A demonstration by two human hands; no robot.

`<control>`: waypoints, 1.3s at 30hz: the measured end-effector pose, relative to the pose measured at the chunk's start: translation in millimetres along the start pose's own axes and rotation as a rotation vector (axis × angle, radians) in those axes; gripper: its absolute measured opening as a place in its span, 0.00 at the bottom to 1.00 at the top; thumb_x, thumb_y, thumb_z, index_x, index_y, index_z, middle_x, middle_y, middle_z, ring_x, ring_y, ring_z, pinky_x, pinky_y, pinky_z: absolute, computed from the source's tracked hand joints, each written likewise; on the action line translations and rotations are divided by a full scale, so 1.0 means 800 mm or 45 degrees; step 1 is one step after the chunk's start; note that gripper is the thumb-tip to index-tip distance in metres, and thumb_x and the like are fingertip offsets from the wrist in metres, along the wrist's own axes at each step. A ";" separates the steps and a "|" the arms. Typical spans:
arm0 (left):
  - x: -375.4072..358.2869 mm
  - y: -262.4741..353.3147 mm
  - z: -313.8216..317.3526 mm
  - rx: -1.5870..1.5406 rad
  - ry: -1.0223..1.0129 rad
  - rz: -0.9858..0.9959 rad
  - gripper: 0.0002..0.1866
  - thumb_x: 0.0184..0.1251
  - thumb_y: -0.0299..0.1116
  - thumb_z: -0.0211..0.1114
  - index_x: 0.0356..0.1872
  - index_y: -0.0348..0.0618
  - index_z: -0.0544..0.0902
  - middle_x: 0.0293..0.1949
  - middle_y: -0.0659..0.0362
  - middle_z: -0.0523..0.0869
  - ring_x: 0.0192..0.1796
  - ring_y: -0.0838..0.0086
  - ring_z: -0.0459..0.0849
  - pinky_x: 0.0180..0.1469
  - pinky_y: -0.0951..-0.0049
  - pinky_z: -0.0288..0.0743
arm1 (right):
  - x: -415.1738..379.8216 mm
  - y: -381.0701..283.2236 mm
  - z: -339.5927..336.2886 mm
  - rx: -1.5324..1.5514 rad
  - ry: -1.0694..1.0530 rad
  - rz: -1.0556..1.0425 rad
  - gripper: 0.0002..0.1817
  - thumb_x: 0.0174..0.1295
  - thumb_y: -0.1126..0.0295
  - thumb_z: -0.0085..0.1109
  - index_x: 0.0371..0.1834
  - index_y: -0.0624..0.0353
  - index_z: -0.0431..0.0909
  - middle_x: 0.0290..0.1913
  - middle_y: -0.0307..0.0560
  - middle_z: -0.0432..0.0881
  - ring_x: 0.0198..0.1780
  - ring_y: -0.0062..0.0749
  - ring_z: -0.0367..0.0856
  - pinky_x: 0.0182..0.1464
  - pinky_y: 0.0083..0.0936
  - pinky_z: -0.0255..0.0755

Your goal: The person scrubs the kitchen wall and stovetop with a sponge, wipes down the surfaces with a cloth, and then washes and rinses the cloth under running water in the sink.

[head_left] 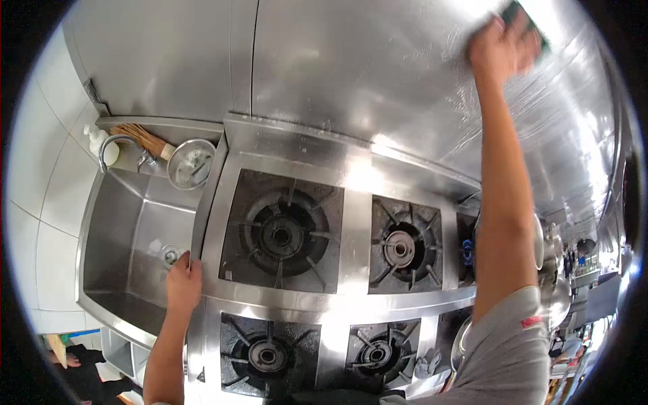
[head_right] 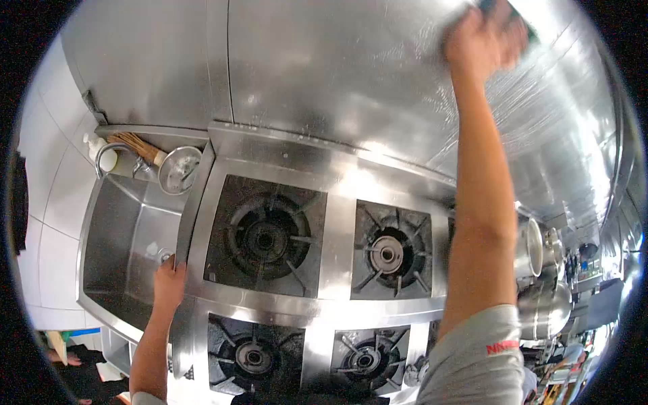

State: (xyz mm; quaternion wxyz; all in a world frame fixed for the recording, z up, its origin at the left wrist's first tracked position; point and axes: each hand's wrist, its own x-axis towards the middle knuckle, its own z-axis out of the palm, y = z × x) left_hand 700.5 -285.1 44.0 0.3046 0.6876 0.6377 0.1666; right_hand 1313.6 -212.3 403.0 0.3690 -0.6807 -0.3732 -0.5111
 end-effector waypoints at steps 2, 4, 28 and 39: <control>-0.004 0.006 -0.007 0.043 0.010 0.026 0.22 0.72 0.39 0.60 0.56 0.30 0.83 0.45 0.34 0.88 0.52 0.39 0.87 0.53 0.50 0.80 | -0.096 0.044 0.012 0.020 0.490 0.152 0.27 0.74 0.54 0.50 0.70 0.55 0.79 0.74 0.70 0.68 0.77 0.67 0.58 0.77 0.64 0.49; -0.002 -0.002 0.000 0.136 0.038 0.039 0.19 0.72 0.39 0.60 0.52 0.34 0.85 0.41 0.35 0.87 0.48 0.37 0.86 0.50 0.48 0.79 | -0.192 0.036 0.031 0.038 0.476 0.202 0.26 0.73 0.59 0.54 0.72 0.54 0.77 0.75 0.68 0.68 0.77 0.65 0.58 0.77 0.62 0.48; 0.020 -0.044 0.015 0.419 0.164 0.107 0.24 0.74 0.39 0.62 0.24 0.25 0.75 0.16 0.44 0.74 0.20 0.63 0.74 0.29 0.53 0.67 | -0.432 0.310 -0.014 -0.039 -0.054 1.084 0.36 0.76 0.59 0.53 0.78 0.72 0.55 0.78 0.85 0.46 0.81 0.78 0.44 0.81 0.61 0.45; 0.015 -0.037 0.011 0.353 0.151 0.077 0.25 0.73 0.39 0.63 0.19 0.28 0.73 0.13 0.54 0.69 0.20 0.72 0.68 0.26 0.56 0.64 | -0.427 0.225 -0.004 0.318 -0.082 1.937 0.63 0.71 0.32 0.49 0.84 0.66 0.20 0.80 0.88 0.26 0.84 0.78 0.32 0.82 0.61 0.41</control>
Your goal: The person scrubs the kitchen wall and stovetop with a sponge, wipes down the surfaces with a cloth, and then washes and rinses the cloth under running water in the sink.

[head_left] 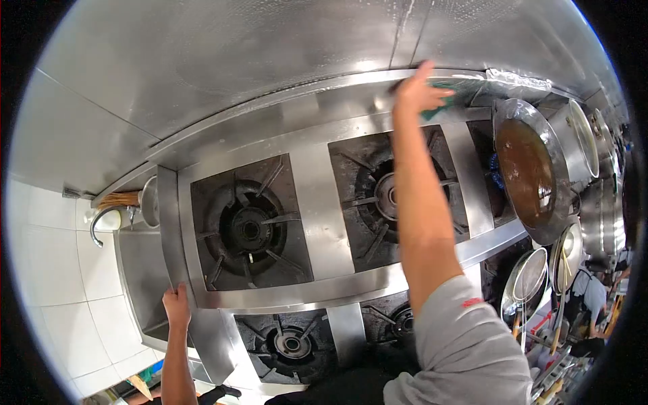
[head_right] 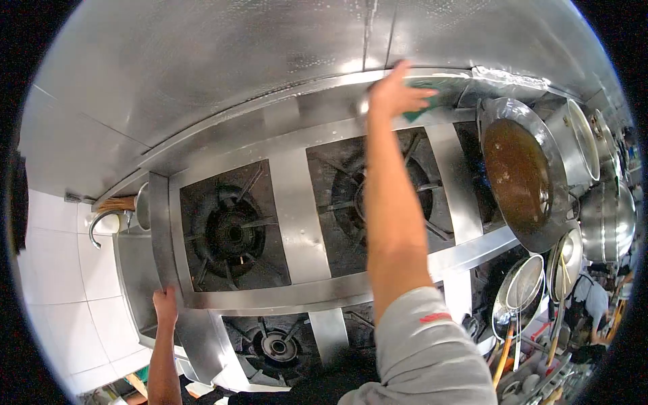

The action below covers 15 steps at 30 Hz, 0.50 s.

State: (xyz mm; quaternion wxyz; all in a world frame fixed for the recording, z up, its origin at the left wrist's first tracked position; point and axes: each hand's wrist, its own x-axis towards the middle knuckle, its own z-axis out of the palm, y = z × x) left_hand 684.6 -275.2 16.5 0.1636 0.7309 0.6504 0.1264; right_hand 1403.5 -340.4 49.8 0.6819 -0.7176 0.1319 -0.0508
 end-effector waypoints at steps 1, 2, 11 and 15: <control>0.001 0.001 0.000 0.012 0.000 -0.011 0.26 0.73 0.40 0.63 0.19 0.28 0.73 0.13 0.53 0.69 0.19 0.72 0.68 0.26 0.56 0.64 | -0.038 0.033 0.033 0.015 -0.006 -0.046 0.67 0.69 0.29 0.51 0.82 0.68 0.17 0.79 0.90 0.24 0.83 0.80 0.27 0.82 0.63 0.38; 0.002 0.003 -0.001 0.028 -0.010 -0.013 0.26 0.73 0.41 0.63 0.19 0.28 0.73 0.13 0.52 0.69 0.19 0.71 0.69 0.26 0.55 0.64 | -0.112 0.030 0.041 -0.073 -0.138 -0.050 0.70 0.68 0.28 0.51 0.80 0.74 0.16 0.78 0.92 0.21 0.82 0.82 0.23 0.82 0.65 0.34; -0.001 -0.006 0.004 0.051 0.098 0.180 0.28 0.73 0.45 0.61 0.22 0.24 0.77 0.18 0.36 0.77 0.22 0.46 0.81 0.29 0.47 0.69 | -0.087 0.034 -0.042 -0.047 -0.542 -0.827 0.41 0.82 0.51 0.40 0.81 0.78 0.45 0.82 0.79 0.42 0.85 0.66 0.38 0.86 0.48 0.35; 0.004 -0.001 0.001 0.103 -0.064 0.060 0.27 0.73 0.44 0.60 0.24 0.24 0.79 0.24 0.32 0.81 0.32 0.36 0.84 0.35 0.43 0.72 | 0.047 0.010 -0.091 -1.091 -0.127 -1.583 0.24 0.67 0.67 0.55 0.65 0.60 0.82 0.65 0.60 0.82 0.69 0.53 0.75 0.71 0.50 0.61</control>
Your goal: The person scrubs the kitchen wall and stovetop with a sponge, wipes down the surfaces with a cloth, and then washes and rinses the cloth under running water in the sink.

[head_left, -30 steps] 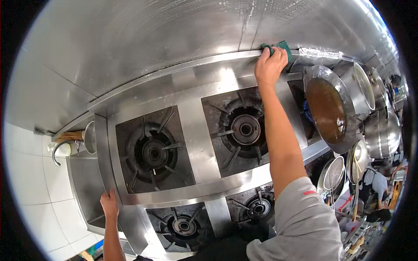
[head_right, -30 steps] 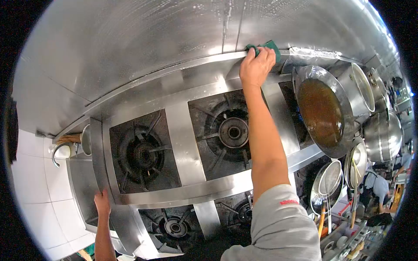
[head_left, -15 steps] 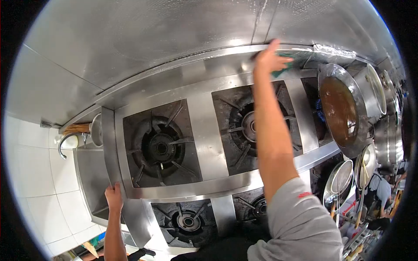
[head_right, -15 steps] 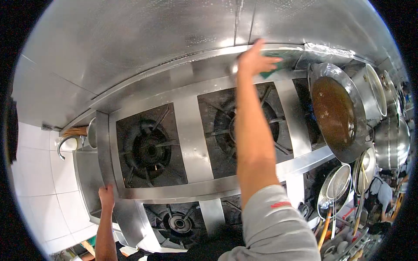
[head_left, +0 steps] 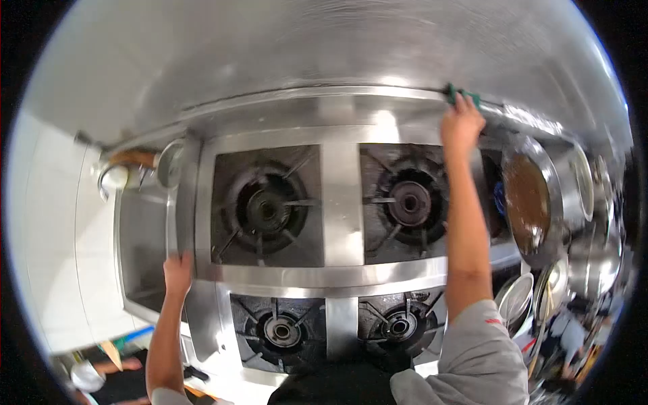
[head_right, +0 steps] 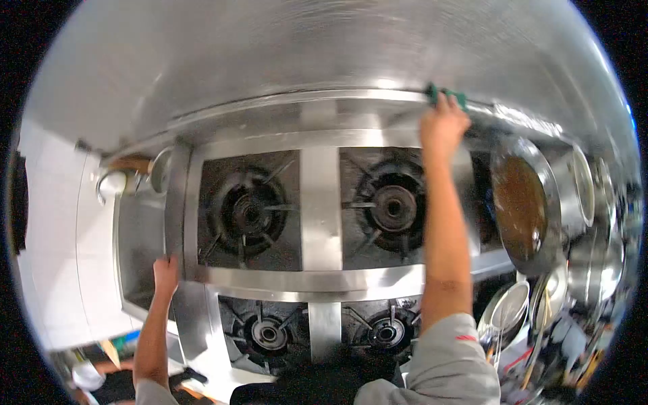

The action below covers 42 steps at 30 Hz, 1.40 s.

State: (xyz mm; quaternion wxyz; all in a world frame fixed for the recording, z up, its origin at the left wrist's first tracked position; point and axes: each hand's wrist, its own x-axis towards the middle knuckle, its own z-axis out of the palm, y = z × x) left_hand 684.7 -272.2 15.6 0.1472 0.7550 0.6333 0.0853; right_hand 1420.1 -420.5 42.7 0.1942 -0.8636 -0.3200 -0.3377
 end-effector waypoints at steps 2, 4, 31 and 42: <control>-0.001 0.004 -0.002 0.033 -0.013 -0.053 0.26 0.74 0.44 0.60 0.26 0.25 0.81 0.28 0.31 0.82 0.37 0.34 0.84 0.39 0.41 0.74 | 0.007 -0.012 -0.021 0.126 0.030 -0.108 0.19 0.64 0.70 0.62 0.57 0.56 0.88 0.60 0.51 0.86 0.60 0.49 0.80 0.67 0.45 0.69; -0.006 0.012 -0.006 0.015 -0.003 -0.058 0.25 0.74 0.45 0.59 0.28 0.27 0.83 0.30 0.31 0.83 0.39 0.33 0.84 0.42 0.41 0.75 | 0.011 -0.063 -0.031 0.210 -0.067 -0.318 0.17 0.62 0.73 0.66 0.54 0.51 0.91 0.53 0.47 0.87 0.55 0.47 0.81 0.61 0.41 0.74; -0.006 0.023 -0.029 -0.505 -0.239 -0.228 0.18 0.73 0.41 0.57 0.48 0.41 0.89 0.38 0.38 0.88 0.44 0.41 0.88 0.54 0.48 0.82 | -0.209 -0.863 0.012 0.154 -1.298 -1.460 0.14 0.64 0.71 0.62 0.51 0.61 0.89 0.57 0.61 0.87 0.60 0.49 0.86 0.60 0.42 0.81; 0.002 0.023 -0.021 -0.530 -0.214 -0.201 0.17 0.70 0.38 0.60 0.48 0.39 0.88 0.37 0.37 0.88 0.44 0.39 0.87 0.52 0.47 0.82 | -0.094 -0.750 -0.145 0.741 -0.494 -1.122 0.17 0.58 0.71 0.66 0.52 0.56 0.88 0.49 0.55 0.89 0.52 0.55 0.86 0.57 0.45 0.80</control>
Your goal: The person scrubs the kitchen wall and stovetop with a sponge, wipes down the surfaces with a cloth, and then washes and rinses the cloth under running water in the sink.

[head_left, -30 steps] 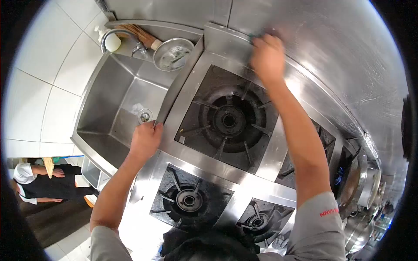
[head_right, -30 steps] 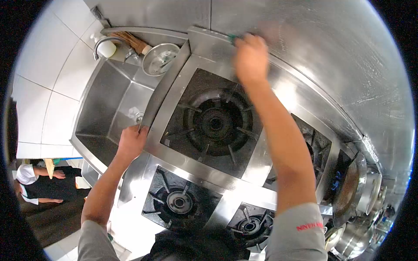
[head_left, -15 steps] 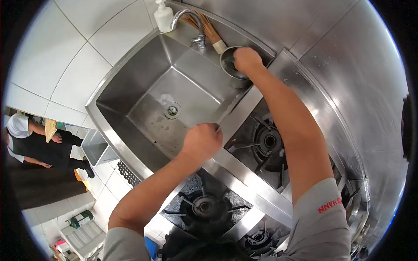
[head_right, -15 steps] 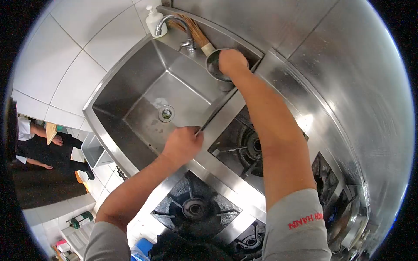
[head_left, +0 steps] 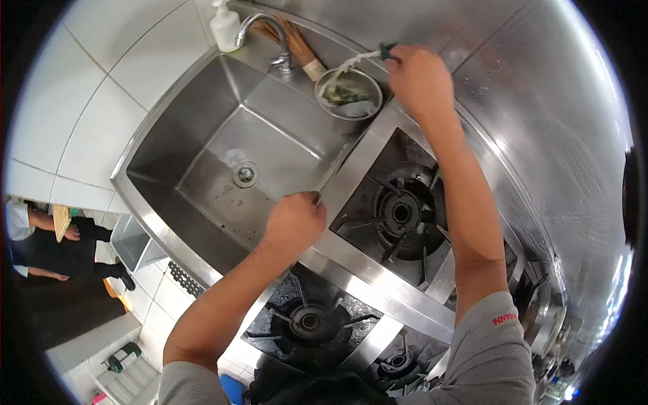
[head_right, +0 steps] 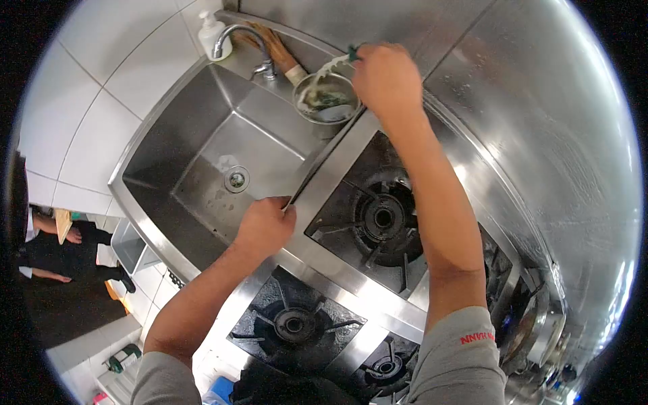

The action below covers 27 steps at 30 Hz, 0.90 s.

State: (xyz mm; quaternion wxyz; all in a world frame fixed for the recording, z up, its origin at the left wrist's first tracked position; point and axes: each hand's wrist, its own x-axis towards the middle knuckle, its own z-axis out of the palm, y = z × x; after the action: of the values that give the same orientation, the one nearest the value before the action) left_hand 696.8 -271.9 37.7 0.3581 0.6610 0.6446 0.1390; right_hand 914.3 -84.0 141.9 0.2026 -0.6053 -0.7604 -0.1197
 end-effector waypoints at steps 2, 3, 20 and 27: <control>0.002 -0.005 0.006 0.004 0.022 0.037 0.16 0.70 0.38 0.60 0.46 0.36 0.87 0.37 0.37 0.88 0.45 0.38 0.87 0.52 0.46 0.81 | -0.026 0.036 -0.027 -0.010 0.342 -0.080 0.18 0.58 0.71 0.67 0.53 0.55 0.87 0.47 0.51 0.88 0.52 0.53 0.84 0.55 0.45 0.79; -0.001 -0.002 0.003 0.031 0.043 0.043 0.16 0.70 0.39 0.59 0.44 0.37 0.87 0.36 0.37 0.88 0.44 0.39 0.87 0.52 0.46 0.82 | -0.039 0.057 -0.026 -0.098 0.313 -0.042 0.18 0.58 0.71 0.67 0.54 0.54 0.87 0.47 0.49 0.87 0.52 0.51 0.83 0.56 0.45 0.77; -0.004 0.015 -0.001 0.136 0.054 -0.041 0.18 0.70 0.40 0.58 0.36 0.31 0.85 0.34 0.34 0.86 0.43 0.36 0.86 0.47 0.46 0.79 | -0.127 0.100 0.126 0.411 0.170 0.605 0.23 0.62 0.57 0.72 0.55 0.58 0.83 0.57 0.56 0.86 0.57 0.56 0.85 0.58 0.45 0.79; -0.006 0.011 0.006 0.141 0.115 -0.015 0.19 0.70 0.40 0.59 0.32 0.29 0.83 0.31 0.33 0.85 0.42 0.34 0.85 0.45 0.46 0.78 | -0.295 0.258 0.040 0.440 0.599 1.217 0.16 0.62 0.60 0.74 0.34 0.62 0.82 0.31 0.54 0.86 0.33 0.45 0.86 0.42 0.42 0.80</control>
State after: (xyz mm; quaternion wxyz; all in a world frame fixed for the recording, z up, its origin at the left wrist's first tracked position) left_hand 705.7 -276.9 41.5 0.2922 0.6692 0.6706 0.1307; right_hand 1152.5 -227.1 -6.2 0.4947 -0.7976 -0.3444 -0.0201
